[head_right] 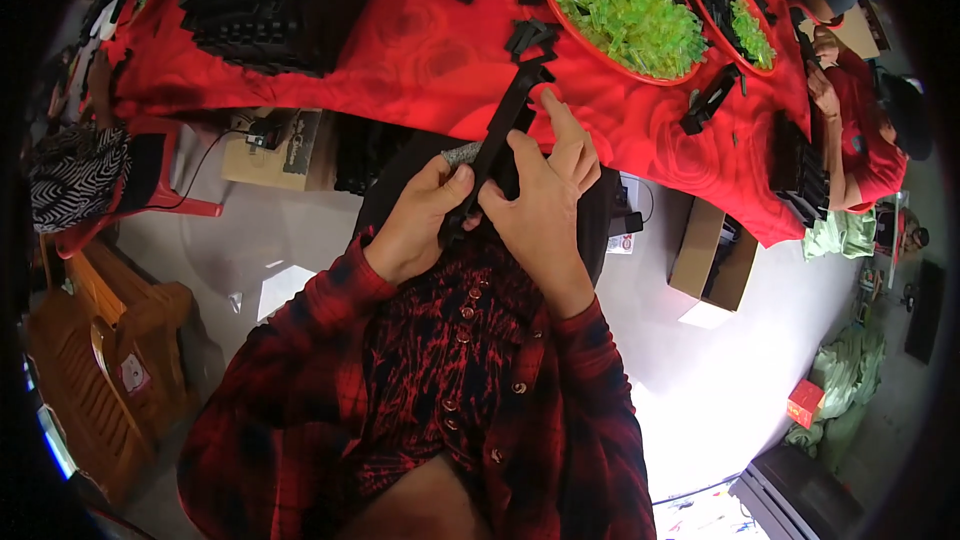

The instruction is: The person assembles a toy firearm by hand, joining plastic components, springs, and internal parts.

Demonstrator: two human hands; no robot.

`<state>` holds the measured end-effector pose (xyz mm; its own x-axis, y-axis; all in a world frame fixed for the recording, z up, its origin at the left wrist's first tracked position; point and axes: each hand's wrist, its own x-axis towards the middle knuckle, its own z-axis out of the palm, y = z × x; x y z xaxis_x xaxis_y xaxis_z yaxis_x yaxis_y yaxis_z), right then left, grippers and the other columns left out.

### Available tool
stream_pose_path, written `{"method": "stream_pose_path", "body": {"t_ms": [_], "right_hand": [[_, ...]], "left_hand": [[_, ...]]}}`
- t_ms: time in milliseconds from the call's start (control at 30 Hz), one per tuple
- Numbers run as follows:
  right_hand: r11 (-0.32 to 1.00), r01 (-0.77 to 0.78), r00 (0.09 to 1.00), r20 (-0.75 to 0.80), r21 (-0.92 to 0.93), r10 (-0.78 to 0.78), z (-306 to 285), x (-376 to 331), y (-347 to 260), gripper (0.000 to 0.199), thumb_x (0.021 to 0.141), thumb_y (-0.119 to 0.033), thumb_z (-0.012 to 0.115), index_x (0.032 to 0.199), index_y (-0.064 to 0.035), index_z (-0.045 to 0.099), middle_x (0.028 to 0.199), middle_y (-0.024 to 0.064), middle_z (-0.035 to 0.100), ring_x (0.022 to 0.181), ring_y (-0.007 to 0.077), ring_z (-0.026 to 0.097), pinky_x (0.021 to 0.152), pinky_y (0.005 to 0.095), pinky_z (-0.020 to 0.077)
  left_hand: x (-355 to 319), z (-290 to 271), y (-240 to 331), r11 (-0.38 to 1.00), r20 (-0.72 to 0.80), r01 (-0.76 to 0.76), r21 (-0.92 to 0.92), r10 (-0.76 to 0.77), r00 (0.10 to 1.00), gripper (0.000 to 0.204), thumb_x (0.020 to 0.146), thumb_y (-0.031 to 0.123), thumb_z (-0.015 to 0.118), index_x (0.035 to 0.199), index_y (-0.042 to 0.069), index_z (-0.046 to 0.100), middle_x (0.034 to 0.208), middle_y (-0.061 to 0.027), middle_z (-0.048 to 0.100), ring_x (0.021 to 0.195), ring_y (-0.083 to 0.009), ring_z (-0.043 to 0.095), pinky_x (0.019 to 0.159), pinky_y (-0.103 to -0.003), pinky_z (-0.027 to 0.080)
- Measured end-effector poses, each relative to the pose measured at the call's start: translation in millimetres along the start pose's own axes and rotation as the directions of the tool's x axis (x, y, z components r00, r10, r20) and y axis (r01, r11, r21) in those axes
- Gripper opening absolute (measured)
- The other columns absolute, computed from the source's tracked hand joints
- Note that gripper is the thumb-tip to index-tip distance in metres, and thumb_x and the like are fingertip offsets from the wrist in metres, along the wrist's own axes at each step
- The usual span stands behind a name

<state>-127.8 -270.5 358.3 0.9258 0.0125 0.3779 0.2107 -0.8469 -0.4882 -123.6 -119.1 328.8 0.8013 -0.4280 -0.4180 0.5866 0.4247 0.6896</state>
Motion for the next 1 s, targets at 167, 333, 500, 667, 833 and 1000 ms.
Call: {"method": "stream_pose_path", "body": {"t_ms": [167,333,500,667,833,1000], "right_hand": [[1.000,0.009,1.000,-0.009,0.008,-0.009,0.4,-0.2,-0.5,0.046,0.066,-0.012,0.075,0.110,-0.0053,0.064,0.153,0.0139,0.032,0.135,0.0384,0.029,0.109,0.0500,0.0197],[1.000,0.005,1.000,-0.016,-0.006,-0.005,0.0,-0.4,0.9,0.048,0.065,-0.012,0.075,0.111,-0.0064,0.064,0.153,0.0131,0.031,0.136,0.0381,0.028,0.110,0.0503,0.0179],[1.000,0.017,1.000,-0.024,-0.014,-0.018,0.4,-1.5,1.6,0.047,0.065,-0.012,0.075,0.111,-0.0059,0.064,0.153,0.0129,0.031,0.136,0.0380,0.029,0.111,0.0505,0.0182],[1.000,0.007,1.000,-0.027,-0.006,-0.007,3.5,-2.6,2.8,0.046,0.065,-0.012,0.074,0.109,-0.0056,0.065,0.152,0.0132,0.033,0.136,0.0380,0.030,0.110,0.0507,0.0194],[0.999,0.033,0.997,-0.068,-0.030,-0.035,-0.9,-0.6,0.6,0.046,0.064,-0.014,0.078,0.108,-0.0046,0.066,0.149,0.0158,0.038,0.131,0.0377,0.034,0.108,0.0507,0.0234],[0.998,0.054,0.997,-0.062,-0.022,-0.055,-3.1,-0.6,-11.0,0.047,0.066,-0.011,0.079,0.110,-0.0026,0.065,0.147,0.0159,0.041,0.131,0.0374,0.034,0.108,0.0502,0.0244]], "left_hand": [[-1.1,-1.6,1.2,1.000,-0.014,-0.002,-0.013,0.001,1.000,0.035,0.101,0.032,0.057,0.124,0.006,0.051,0.107,-0.0016,0.060,0.091,-0.0088,0.056,0.072,-0.026,0.047],[1.5,-4.3,0.8,0.999,0.012,-0.022,-0.024,0.022,1.000,0.037,0.100,0.032,0.058,0.126,0.005,0.051,0.107,-0.0022,0.060,0.091,-0.0095,0.057,0.072,-0.026,0.047],[0.9,-4.3,0.8,0.999,0.002,-0.019,-0.030,0.019,1.000,0.039,0.100,0.032,0.058,0.126,0.004,0.050,0.107,-0.0026,0.060,0.091,-0.0102,0.057,0.072,-0.027,0.047],[3.4,-7.6,-0.2,0.999,0.047,-0.026,-0.024,0.027,0.999,0.038,0.100,0.030,0.058,0.126,0.003,0.050,0.107,-0.0046,0.060,0.090,-0.0109,0.057,0.072,-0.027,0.048],[2.2,-3.5,2.3,0.999,0.058,-0.025,-0.032,0.027,0.998,0.037,0.102,0.026,0.054,0.129,0.002,0.050,0.109,-0.0045,0.060,0.092,-0.0109,0.058,0.074,-0.027,0.050],[-0.2,-9.1,5.3,0.961,0.139,-0.119,0.248,0.087,0.987,0.040,0.101,0.030,0.056,0.125,-0.001,0.047,0.099,-0.0029,0.053,0.081,-0.0081,0.052,0.068,-0.022,0.044]]}}
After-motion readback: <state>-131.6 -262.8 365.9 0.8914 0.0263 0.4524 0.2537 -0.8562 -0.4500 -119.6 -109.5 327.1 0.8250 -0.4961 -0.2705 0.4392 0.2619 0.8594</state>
